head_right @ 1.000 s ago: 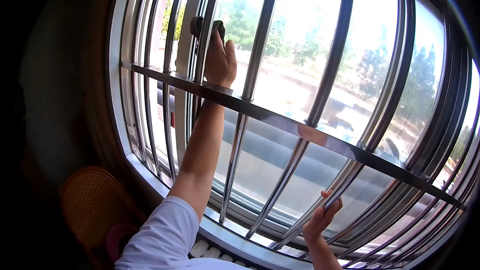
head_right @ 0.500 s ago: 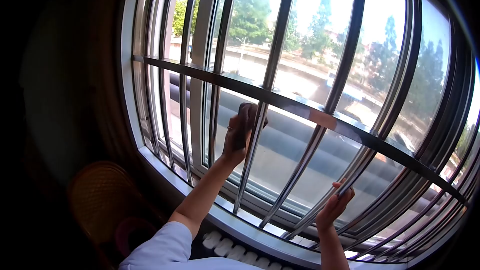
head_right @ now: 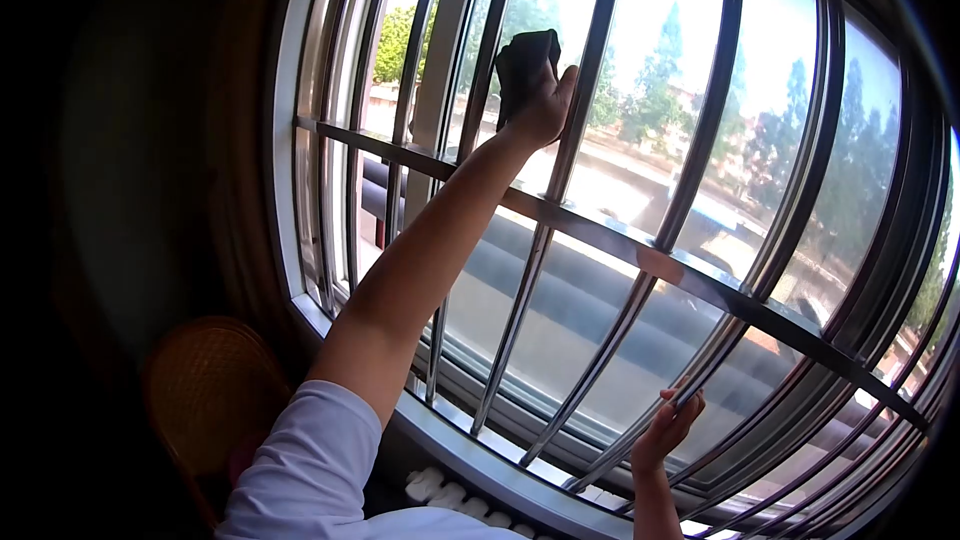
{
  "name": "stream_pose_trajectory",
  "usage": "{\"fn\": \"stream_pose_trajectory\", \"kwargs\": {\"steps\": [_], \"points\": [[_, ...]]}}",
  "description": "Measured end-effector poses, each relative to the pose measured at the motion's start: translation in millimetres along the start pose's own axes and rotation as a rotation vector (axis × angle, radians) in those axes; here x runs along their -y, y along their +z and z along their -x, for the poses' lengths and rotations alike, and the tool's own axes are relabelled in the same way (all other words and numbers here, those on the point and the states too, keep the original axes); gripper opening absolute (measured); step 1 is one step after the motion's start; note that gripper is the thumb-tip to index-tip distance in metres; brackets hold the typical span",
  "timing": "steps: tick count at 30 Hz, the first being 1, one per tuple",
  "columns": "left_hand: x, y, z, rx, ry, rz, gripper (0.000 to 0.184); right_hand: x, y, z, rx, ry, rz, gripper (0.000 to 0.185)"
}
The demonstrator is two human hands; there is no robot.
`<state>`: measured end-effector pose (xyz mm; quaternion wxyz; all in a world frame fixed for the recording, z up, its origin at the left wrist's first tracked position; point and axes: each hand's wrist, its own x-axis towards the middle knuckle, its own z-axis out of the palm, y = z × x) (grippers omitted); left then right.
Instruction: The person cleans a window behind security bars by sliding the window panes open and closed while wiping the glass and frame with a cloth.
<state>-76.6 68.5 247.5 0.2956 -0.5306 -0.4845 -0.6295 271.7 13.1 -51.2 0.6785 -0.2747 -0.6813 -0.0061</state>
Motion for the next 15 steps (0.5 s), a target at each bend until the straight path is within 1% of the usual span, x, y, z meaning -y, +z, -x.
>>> {"fn": "stream_pose_trajectory", "kwargs": {"steps": [1, 2, 4, 6, 7, 8, 10, 12, 14, 15], "points": [[1, 7, -8, -0.16, 0.062, -0.143, 0.071, 1, 1, -1, -0.021, -0.028, 0.017, 0.035], [2, 13, -23, -0.151, -0.015, -0.112, 0.07, 1, 0, 1, -0.027, -0.029, 0.021, 0.035], [22, 44, -68, -0.502, 0.007, 0.009, 0.067, 0, 0, 2, -0.023, 0.03, -0.023, 0.033], [13, 21, -98, -0.421, -0.139, 0.142, 0.065, 0, -1, 1, -0.038, 0.015, 0.004, 0.032], [-3, 1, -104, -0.296, -0.198, 0.199, 0.062, 1, -2, 1, -0.025, -0.002, 0.034, 0.033], [12, 25, -126, -0.402, -0.058, 0.135, 0.056, 3, -2, 1, -0.014, -0.012, 0.062, 0.033], [-24, 14, -113, -0.083, 0.165, -0.175, 0.048, 3, -1, 3, -0.015, 0.017, 0.057, 0.035], [-43, 29, -76, 0.026, 0.599, -0.116, 0.053, 1, -2, 4, -0.023, 0.026, 0.023, 0.036], [-41, 22, -49, -0.071, 0.809, -0.071, 0.056, -3, -6, 10, -0.019, 0.064, 0.007, 0.036], [-37, 20, -51, 0.029, 0.839, -0.154, 0.057, -5, -4, 9, -0.018, 0.085, -0.021, 0.036]]}}
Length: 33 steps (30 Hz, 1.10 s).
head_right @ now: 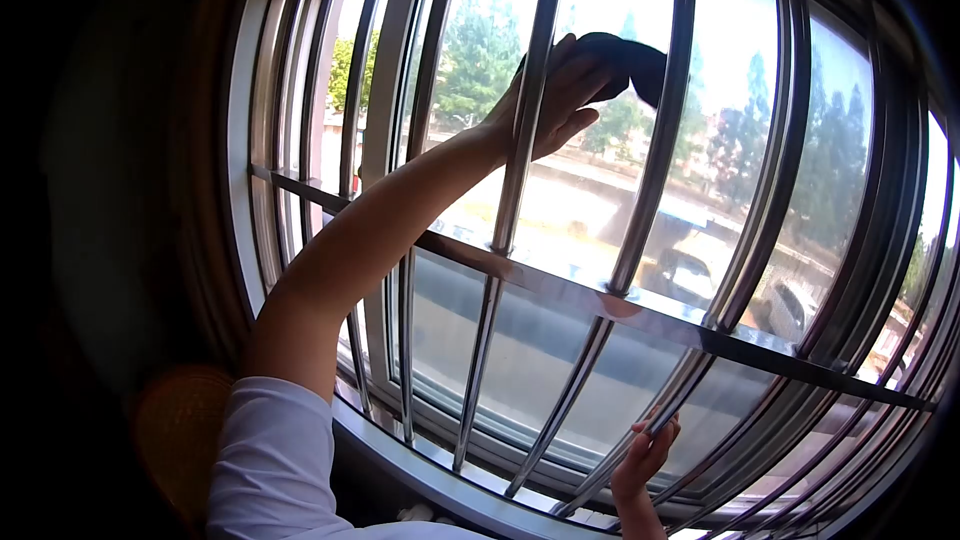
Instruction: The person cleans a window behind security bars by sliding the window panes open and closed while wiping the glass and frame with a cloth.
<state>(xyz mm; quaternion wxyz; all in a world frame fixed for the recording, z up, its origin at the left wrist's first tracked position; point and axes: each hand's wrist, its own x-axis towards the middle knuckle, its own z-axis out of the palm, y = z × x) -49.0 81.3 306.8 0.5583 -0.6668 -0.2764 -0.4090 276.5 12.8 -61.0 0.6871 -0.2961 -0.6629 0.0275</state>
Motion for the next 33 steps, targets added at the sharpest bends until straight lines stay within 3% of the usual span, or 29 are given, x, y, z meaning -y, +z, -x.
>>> {"fn": "stream_pose_trajectory", "kwargs": {"steps": [1, 3, 5, 7, 9, 10, 13, 15, 16, 17, 18, 19, 21, 22, 24, 25, 27, 29, 30, 31, 33], "points": [[11, -7, 3, 0.051, 0.103, -0.012, 0.055, 1, 0, 0, -0.002, -0.005, -0.001, 0.036], [41, -6, -3, 0.049, -0.016, -0.104, 0.051, 3, 1, -1, 0.004, -0.01, -0.008, 0.035], [78, 5, -22, -0.116, -0.447, -0.22, 0.056, -5, 0, 0, -0.021, -0.013, 0.016, 0.036], [125, 20, -45, -0.444, -0.749, -0.189, 0.057, 4, 0, -1, -0.006, -0.008, 0.012, 0.037], [172, 50, -69, -0.562, -1.136, -0.243, 0.056, 17, 3, -7, -0.033, -0.032, 0.064, 0.038], [177, 49, -78, -0.567, -1.127, -0.216, 0.056, 14, 1, -7, -0.015, -0.028, 0.077, 0.04], [180, 21, -97, -0.356, -0.798, -0.072, 0.051, 12, -2, -5, 0.009, -0.019, 0.097, 0.042], [152, 20, -105, -0.304, -0.476, -0.275, 0.038, 15, 0, -5, 0.013, -0.036, 0.094, 0.04], [119, 4, -110, -0.116, -0.48, -0.13, 0.033, 8, 1, -2, -0.021, -0.041, 0.088, 0.039], [119, 28, -110, -0.234, -0.37, -0.036, 0.03, 7, 0, -2, -0.016, -0.038, 0.087, 0.039], [89, 17, -105, -0.302, -0.081, -0.047, 0.033, 7, 0, -3, -0.008, -0.05, 0.086, 0.039], [69, 12, -100, -0.313, 0.124, 0.087, 0.037, 8, 0, -3, -0.002, -0.065, 0.084, 0.039], [41, 1, -81, -0.24, 0.311, 0.13, 0.043, 12, 0, -4, 0.011, -0.046, 0.057, 0.04], [28, -13, -73, -0.17, 0.357, 0.232, 0.041, 8, -1, -1, 0.001, -0.039, 0.064, 0.04], [8, -39, -39, -0.031, 0.281, 0.139, 0.039, 4, 0, 0, 0.023, -0.047, 0.049, 0.041], [1, -50, -23, 0.2, 0.124, 0.154, 0.035, 5, 1, -1, 0.007, -0.033, 0.04, 0.04], [24, -9, 27, 0.187, 0.153, 0.094, 0.027, 6, 1, -1, 0.002, -0.023, 0.025, 0.04], [9, -50, 54, 0.351, 0.266, -0.243, 0.022, 3, 0, -1, -0.005, -0.021, 0.01, 0.04], [-2, -65, 56, 0.271, 0.161, -0.264, 0.023, 2, 0, 0, -0.004, -0.026, -0.003, 0.038], [-7, -78, 59, 0.399, 0.096, -0.369, 0.025, 4, 0, 1, 0.0, -0.032, -0.007, 0.038], [-1, -117, 73, 0.272, 0.069, -0.41, 0.032, 9, 2, 1, -0.018, 0.037, -0.012, 0.037]]}}
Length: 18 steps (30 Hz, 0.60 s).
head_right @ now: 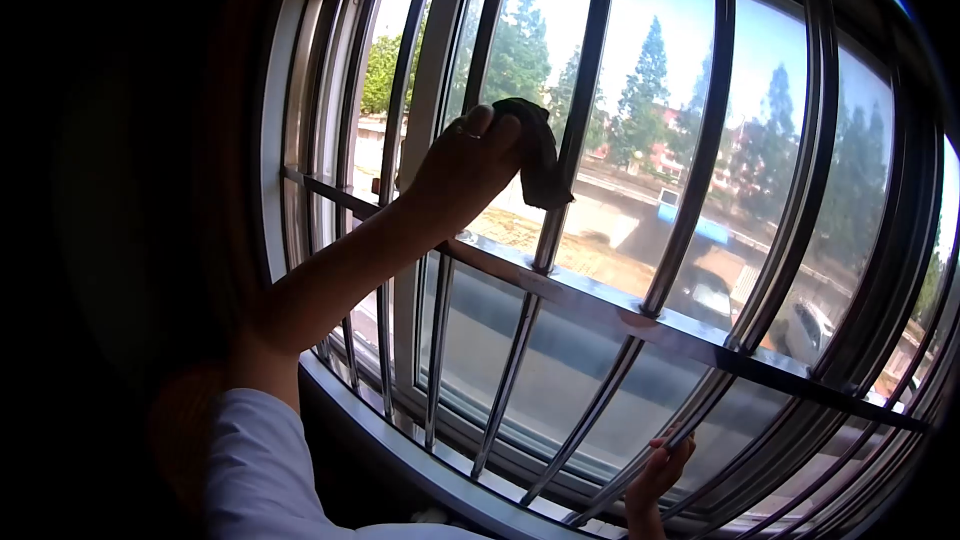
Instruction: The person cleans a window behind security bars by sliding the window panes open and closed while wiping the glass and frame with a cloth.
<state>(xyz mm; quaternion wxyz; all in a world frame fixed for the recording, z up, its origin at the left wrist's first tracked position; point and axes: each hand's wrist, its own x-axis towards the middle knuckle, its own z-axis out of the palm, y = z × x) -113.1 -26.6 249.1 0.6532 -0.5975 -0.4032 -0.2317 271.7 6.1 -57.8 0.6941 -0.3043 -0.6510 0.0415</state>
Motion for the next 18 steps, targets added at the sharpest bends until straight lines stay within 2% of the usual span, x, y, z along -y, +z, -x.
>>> {"fn": "stream_pose_trajectory", "kwargs": {"steps": [2, 3, 4, 7, 9, 10, 12, 16, 18], "points": [[20, -15, 15, -0.168, -0.214, -0.153, 0.047, 3, 1, 0, 0.005, -0.018, -0.012, 0.035], [32, -16, 20, -0.178, -0.283, -0.167, 0.052, 2, 0, 1, 0.006, -0.004, -0.001, 0.035], [43, -1, 24, -0.182, -0.723, 0.342, 0.05, 2, 0, 2, 0.01, 0.008, 0.01, 0.034], [75, 48, 21, -0.052, -0.529, 0.005, 0.048, 2, 0, 4, -0.004, 0.036, 0.016, 0.033], [87, 88, 9, -0.227, -0.467, -0.114, 0.047, 3, -2, 4, -0.008, 0.045, 0.035, 0.033], [98, 110, 2, -0.234, -0.465, -0.112, 0.047, 4, -2, 3, -0.002, 0.032, 0.048, 0.032], [122, 149, -17, -0.32, -0.53, 0.085, 0.045, 8, -3, 5, 0.0, 0.026, 0.068, 0.032], [183, 160, -81, -0.229, -0.562, 0.136, 0.041, -4, -3, 10, -0.004, -0.014, 0.184, 0.035], [220, 155, -118, -0.275, -0.464, -0.046, 0.043, -10, -1, 10, -0.06, -0.011, 0.187, 0.038]]}}
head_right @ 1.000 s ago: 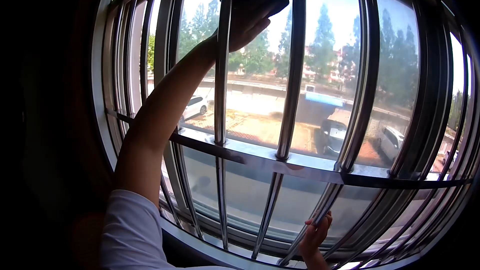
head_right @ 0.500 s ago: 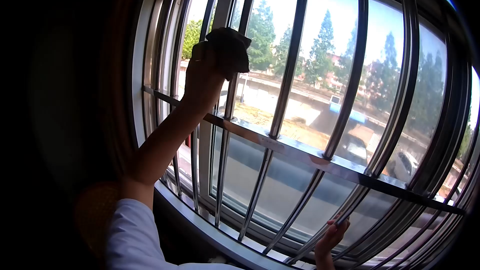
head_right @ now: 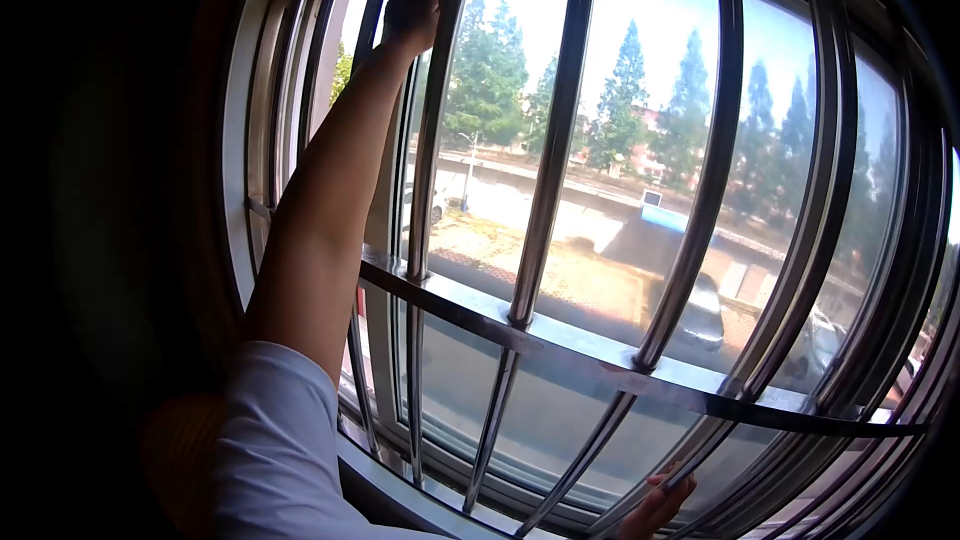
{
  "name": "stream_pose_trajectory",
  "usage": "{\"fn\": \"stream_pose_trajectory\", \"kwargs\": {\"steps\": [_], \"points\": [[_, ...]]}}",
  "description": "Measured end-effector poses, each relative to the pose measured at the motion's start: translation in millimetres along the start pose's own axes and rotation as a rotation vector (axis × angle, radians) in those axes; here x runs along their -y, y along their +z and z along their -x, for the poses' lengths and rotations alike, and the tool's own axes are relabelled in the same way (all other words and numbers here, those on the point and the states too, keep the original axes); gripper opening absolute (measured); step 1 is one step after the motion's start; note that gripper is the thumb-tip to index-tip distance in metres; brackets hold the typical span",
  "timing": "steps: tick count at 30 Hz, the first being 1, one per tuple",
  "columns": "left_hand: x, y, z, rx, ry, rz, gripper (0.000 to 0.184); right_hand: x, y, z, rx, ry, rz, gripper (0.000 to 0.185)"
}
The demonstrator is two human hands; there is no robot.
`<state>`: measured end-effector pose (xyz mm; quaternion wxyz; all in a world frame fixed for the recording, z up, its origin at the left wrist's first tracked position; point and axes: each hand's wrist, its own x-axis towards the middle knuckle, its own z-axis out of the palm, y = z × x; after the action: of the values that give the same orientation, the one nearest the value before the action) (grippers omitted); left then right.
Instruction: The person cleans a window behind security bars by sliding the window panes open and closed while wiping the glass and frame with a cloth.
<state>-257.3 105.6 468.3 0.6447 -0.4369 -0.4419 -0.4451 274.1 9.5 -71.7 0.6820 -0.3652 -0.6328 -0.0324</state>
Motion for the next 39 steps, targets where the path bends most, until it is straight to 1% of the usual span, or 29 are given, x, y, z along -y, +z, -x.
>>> {"fn": "stream_pose_trajectory", "kwargs": {"steps": [2, 4, 5, 6, 8, 9, 12, 13, 15, 17, 18, 20, 21, 22, 23, 24, 25, 26, 27, 28, 29, 30, 32, 33, 34, 35, 36, 38, 39], "points": [[1, 13, -16, -0.018, -0.103, 0.019, 0.048, 2, -3, -1, 0.005, 0.007, 0.073, 0.04], [11, 38, -15, 0.076, -0.216, -0.045, 0.074, 12, -3, -3, -0.008, -0.049, 0.162, 0.039], [27, 59, -10, -0.099, -0.074, -0.032, 0.069, 14, -3, -3, 0.008, -0.037, 0.162, 0.039], [25, 55, 0, -0.086, -0.072, -0.04, 0.069, 17, -1, -6, -0.01, -0.053, 0.187, 0.035], [17, 45, 32, 0.098, -0.14, -0.176, 0.069, 21, 0, -6, -0.007, -0.059, 0.213, 0.032], [10, 34, 50, 0.109, -0.139, -0.186, 0.069, 21, 1, -7, 0.003, -0.053, 0.183, 0.032], [-27, -18, 125, 0.43, -0.277, -0.018, 0.084, 9, -3, 0, 0.028, -0.061, 0.12, 0.034], [-33, -35, 141, 0.733, -0.179, -0.109, 0.087, 12, -3, -2, 0.047, -0.028, 0.041, 0.034], [-48, -73, 170, 1.186, -0.261, -0.018, 0.092, 9, -4, -2, 0.061, -0.032, -0.056, 0.035], [-47, -83, 198, 1.354, -0.27, 0.056, 0.076, 14, 3, -4, 0.036, -0.039, -0.066, 0.033], [-41, -79, 218, 1.378, -0.088, -0.049, 0.065, 16, 5, -6, 0.0, -0.057, -0.067, 0.032], [-78, -109, 214, 1.421, -0.31, -0.149, 0.086, 13, 3, -7, 0.033, -0.061, -0.086, 0.033], [-98, -125, 211, 1.434, -0.419, -0.204, 0.099, 8, 2, -6, 0.026, -0.09, -0.003, 0.032], [-109, -152, 196, 1.386, -0.412, -0.262, 0.091, 8, 0, -6, 0.022, -0.119, 0.081, 0.032], [-106, -157, 198, 1.394, -0.408, -0.265, 0.091, 15, -1, -10, -0.03, -0.263, 0.292, 0.031], [-97, -160, 199, 1.248, -0.403, -0.108, 0.071, 19, 2, -8, -0.146, -0.268, 0.322, 0.032], [-89, -167, 199, 1.095, -0.396, 0.044, 0.052, 29, -2, -7, -0.162, -0.339, 0.38, 0.033], [-86, -177, 210, 0.866, -0.339, 0.116, 0.043, 38, -5, -7, -0.181, -0.411, 0.439, 0.035], [-101, -203, 212, 0.666, -0.34, 0.108, 0.04, 44, -5, -4, -0.114, -0.461, 0.402, 0.036], [-102, -220, 225, 0.374, -0.167, 0.056, 0.034, 51, -5, 3, -0.042, -0.505, 0.368, 0.037], [-105, -239, 238, 0.236, -0.143, -0.016, 0.034, 57, 4, 10, 0.026, -0.478, 0.242, 0.033], [-112, -259, 253, 0.15, -0.194, -0.054, 0.039, 69, 11, 10, 0.14, -0.499, 0.232, 0.037], [-118, -272, 308, 0.133, -0.281, -0.12, 0.045, 83, 38, 13, 0.223, -0.347, 0.043, 0.049], [-127, -273, 336, 0.171, -0.421, 0.01, 0.049, 85, 49, 11, 0.255, -0.307, 0.024, 0.057], [-134, -270, 367, 0.341, -0.513, 0.07, 0.052, 86, 61, 10, 0.285, -0.268, 0.004, 0.065], [-146, -259, 389, 0.242, -0.495, 0.169, 0.054, 88, 76, 13, 0.245, -0.218, -0.09, 0.069], [-151, -242, 408, 0.241, -0.476, 0.209, 0.055, 85, 86, 16, 0.252, -0.223, -0.087, 0.069], [-154, -219, 412, 0.319, -0.518, 0.374, 0.052, 80, 99, 18, 0.24, 0.03, -0.394, 0.066], [-147, -206, 402, 0.284, -0.465, 0.433, 0.049, 80, 98, 20, 0.244, 0.152, -0.365, 0.062]]}}
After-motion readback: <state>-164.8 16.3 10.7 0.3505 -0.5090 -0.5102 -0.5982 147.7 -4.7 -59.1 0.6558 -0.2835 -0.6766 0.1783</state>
